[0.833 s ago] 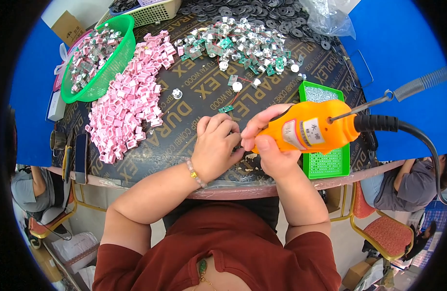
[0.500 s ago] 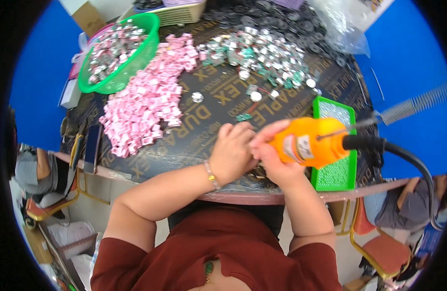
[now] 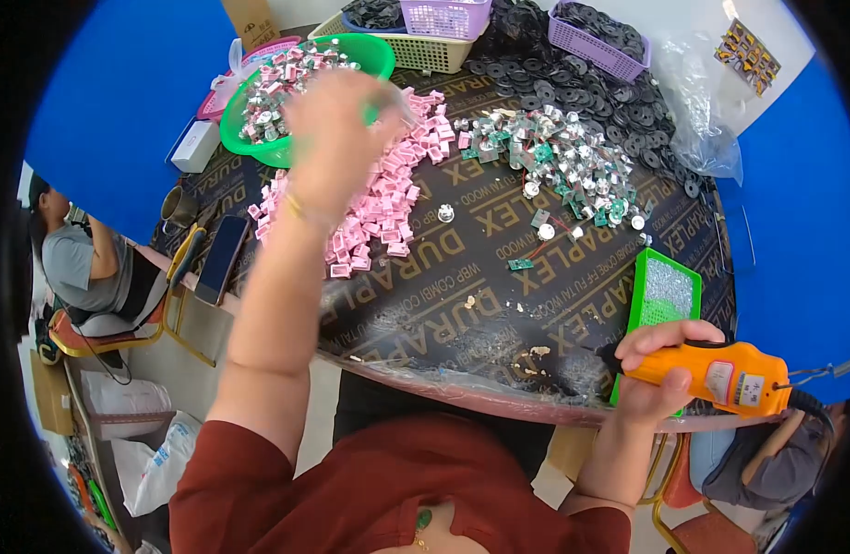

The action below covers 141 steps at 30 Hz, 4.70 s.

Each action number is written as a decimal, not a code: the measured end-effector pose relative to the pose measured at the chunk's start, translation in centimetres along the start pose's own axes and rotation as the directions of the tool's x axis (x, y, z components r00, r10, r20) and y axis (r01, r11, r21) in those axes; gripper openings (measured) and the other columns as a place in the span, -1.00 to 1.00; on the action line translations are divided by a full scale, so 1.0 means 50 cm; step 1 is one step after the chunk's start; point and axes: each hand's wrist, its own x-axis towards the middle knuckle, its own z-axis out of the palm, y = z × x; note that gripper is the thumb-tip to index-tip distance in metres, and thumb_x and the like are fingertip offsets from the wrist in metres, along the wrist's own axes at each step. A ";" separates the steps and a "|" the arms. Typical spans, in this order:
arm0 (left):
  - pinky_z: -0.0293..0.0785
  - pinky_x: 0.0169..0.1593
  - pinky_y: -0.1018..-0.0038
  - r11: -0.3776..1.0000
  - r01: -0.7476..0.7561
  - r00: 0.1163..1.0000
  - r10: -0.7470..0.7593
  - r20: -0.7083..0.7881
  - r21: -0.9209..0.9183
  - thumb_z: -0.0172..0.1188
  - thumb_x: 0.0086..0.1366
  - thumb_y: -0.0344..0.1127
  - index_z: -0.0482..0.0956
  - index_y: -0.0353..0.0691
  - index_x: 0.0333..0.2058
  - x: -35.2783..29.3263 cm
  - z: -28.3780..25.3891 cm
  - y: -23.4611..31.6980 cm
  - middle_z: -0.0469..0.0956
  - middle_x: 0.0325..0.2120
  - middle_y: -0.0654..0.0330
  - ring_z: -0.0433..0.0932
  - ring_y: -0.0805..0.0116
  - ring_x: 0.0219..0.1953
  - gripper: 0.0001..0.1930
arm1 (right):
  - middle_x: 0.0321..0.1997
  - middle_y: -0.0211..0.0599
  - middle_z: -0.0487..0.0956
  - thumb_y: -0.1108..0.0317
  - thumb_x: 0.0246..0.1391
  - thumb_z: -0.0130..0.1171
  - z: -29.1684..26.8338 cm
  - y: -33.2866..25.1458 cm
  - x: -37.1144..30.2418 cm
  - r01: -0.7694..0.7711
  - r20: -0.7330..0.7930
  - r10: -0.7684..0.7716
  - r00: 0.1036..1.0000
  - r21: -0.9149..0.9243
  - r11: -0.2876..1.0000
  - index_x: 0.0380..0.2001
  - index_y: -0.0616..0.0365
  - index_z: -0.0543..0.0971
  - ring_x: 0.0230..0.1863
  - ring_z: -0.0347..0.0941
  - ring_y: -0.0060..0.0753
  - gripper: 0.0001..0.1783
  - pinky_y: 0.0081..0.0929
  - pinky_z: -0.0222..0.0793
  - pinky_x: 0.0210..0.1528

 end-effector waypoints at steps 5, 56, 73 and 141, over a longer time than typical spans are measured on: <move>0.25 0.04 0.11 0.999 0.013 0.982 -0.003 0.188 -0.052 0.33 0.02 -0.07 0.64 0.03 -0.19 0.043 0.064 -0.081 0.58 -0.25 0.22 0.50 0.22 -0.08 -0.66 | -0.47 -0.24 0.46 -0.05 0.09 0.16 -0.026 0.003 -0.009 -0.017 -0.062 0.013 0.998 -0.056 0.998 -0.02 0.12 0.29 -0.62 0.35 -0.51 -0.43 -0.52 0.35 -0.57; 0.52 -0.16 0.32 0.924 -0.382 0.734 0.316 0.601 -0.020 0.09 0.12 -0.40 0.64 -0.16 -0.34 -0.023 0.268 0.073 0.59 -0.31 0.08 0.55 0.16 -0.14 -0.83 | -0.50 -0.20 0.48 0.01 0.04 0.26 -0.091 -0.017 -0.011 -0.033 -0.186 0.003 0.983 -0.159 0.987 -0.10 0.17 0.33 -0.65 0.36 -0.49 -0.45 -0.51 0.39 -0.57; 0.44 -0.22 0.27 0.565 -0.284 0.533 0.764 0.363 -0.774 0.21 -0.01 -0.38 0.53 -0.19 -0.49 -0.228 0.066 0.296 0.48 -0.51 0.14 0.50 0.13 -0.35 -0.93 | -0.48 -0.20 0.48 0.16 0.11 0.20 -0.110 -0.013 0.008 0.009 -0.203 -0.038 0.978 -0.139 0.990 -0.09 0.20 0.33 -0.60 0.38 -0.45 -0.55 -0.47 0.39 -0.53; 0.17 -0.44 0.72 0.035 0.862 0.477 0.278 0.833 -0.505 0.22 0.17 -0.48 0.43 -0.21 -0.41 -0.248 0.020 0.267 0.33 -0.50 0.48 0.23 0.75 -0.49 -0.88 | -0.47 -0.16 0.50 0.31 0.14 0.12 -0.154 -0.041 0.020 0.162 -0.255 -0.267 0.929 -0.368 0.915 -0.09 0.27 0.34 -0.58 0.39 -0.47 -0.65 -0.54 0.39 -0.48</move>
